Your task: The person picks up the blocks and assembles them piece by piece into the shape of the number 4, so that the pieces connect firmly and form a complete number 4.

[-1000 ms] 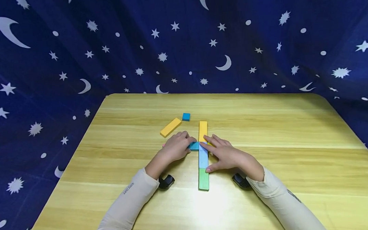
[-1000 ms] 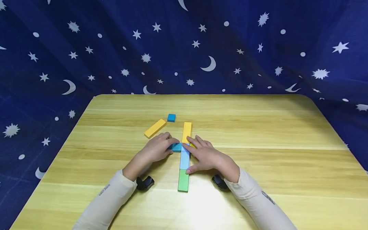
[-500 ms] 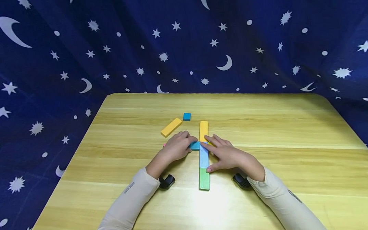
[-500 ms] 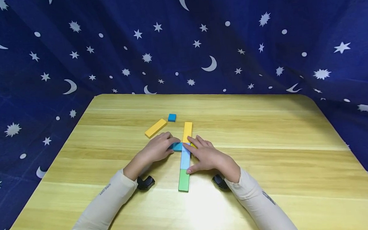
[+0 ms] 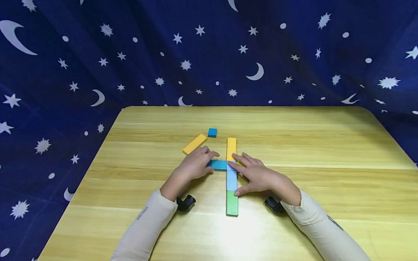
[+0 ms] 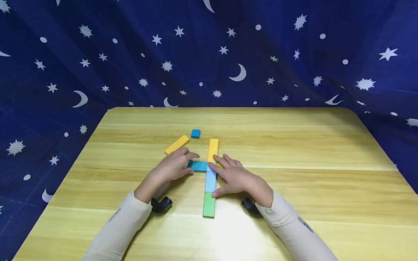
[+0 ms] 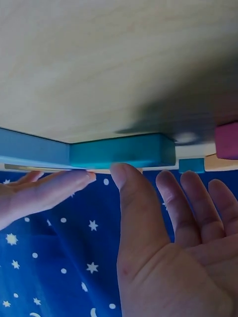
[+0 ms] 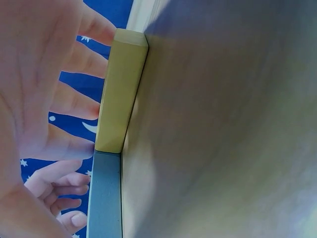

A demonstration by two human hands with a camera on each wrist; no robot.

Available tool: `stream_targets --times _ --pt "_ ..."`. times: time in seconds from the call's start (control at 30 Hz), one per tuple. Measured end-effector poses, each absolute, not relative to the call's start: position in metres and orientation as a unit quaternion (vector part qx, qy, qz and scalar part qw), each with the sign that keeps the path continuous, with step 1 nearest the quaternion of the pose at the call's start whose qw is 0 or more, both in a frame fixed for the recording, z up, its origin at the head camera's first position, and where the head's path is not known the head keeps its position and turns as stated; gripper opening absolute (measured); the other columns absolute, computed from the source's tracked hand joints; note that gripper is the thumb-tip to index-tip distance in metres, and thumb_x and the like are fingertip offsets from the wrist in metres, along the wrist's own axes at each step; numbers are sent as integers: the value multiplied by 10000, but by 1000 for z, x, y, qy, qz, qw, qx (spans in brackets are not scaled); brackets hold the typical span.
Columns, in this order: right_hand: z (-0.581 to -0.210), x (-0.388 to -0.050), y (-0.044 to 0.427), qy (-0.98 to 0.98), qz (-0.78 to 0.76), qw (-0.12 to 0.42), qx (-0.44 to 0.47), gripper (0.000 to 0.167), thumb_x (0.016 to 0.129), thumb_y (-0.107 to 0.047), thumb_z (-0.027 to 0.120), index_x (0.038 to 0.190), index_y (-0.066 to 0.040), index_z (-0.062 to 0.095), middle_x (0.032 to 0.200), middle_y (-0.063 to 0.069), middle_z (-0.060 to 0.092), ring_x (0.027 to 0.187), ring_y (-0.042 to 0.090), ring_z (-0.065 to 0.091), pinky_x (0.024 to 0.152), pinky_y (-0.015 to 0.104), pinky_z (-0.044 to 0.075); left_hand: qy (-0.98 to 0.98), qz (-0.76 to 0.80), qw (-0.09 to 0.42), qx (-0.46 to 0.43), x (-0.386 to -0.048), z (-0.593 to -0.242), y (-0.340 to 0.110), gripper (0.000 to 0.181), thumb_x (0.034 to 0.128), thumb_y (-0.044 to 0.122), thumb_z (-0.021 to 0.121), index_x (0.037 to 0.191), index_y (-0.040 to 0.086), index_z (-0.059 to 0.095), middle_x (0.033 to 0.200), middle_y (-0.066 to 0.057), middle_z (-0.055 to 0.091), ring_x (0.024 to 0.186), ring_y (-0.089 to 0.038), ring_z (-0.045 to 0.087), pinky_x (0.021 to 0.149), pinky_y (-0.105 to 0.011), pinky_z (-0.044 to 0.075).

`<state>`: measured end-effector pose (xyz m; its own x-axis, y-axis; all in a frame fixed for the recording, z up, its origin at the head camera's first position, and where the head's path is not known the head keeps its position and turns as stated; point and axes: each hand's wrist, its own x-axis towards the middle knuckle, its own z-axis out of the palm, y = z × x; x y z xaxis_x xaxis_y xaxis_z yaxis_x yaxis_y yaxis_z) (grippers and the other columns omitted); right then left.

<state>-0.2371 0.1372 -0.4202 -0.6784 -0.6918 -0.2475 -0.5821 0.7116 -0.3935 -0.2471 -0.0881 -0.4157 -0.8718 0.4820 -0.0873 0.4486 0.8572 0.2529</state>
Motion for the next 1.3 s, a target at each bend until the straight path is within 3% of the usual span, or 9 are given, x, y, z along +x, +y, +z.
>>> stream_targets --times 0.33,0.5,0.67,0.9,1.13,1.3 --pt "-420 -237 137 903 -144 191 -357 921 732 -567 651 1448 -152 247 1535 112 91 1384 413 43 1048 605 140 957 144 145 207 -246 -398 -113 544 772 253 729 1265 140 526 1066 -76 551 900 -186 484 764 -320 424" --pt "-419 -236 136 901 -142 190 -364 921 735 -561 651 1449 -145 243 1532 123 98 1384 415 40 1054 591 141 958 138 193 158 -244 -382 -132 560 767 207 730 1269 98 507 973 -76 550 820 -189 471 727 -310 411" --pt "-418 -236 137 901 -145 188 -364 916 738 -545 659 1447 -137 248 1530 133 98 1381 422 42 1052 596 139 959 112 216 141 -243 -381 -134 564 703 215 785 1186 78 530 900 -48 575 766 -182 493 713 -309 421" --pt "-418 -235 138 902 -145 189 -361 916 739 -546 657 1448 -138 243 1532 130 93 1381 421 41 1053 592 141 966 77 204 141 -244 -388 -125 447 695 230 792 1053 96 560 835 -21 572 739 -171 500 654 -298 409" --pt "-417 -237 138 902 -147 187 -360 916 737 -541 662 1447 -138 248 1532 129 89 1381 422 45 1049 602 139 973 78 151 158 -250 -397 -123 227 822 146 671 1039 116 611 844 -35 563 743 -182 483 639 -317 402" --pt "-419 -237 138 902 -147 183 -361 926 729 -564 656 1447 -143 249 1532 128 94 1379 425 61 1037 616 152 975 87 119 167 -253 -404 -121 214 851 151 638 1064 159 628 881 -51 565 748 -189 496 656 -342 429"
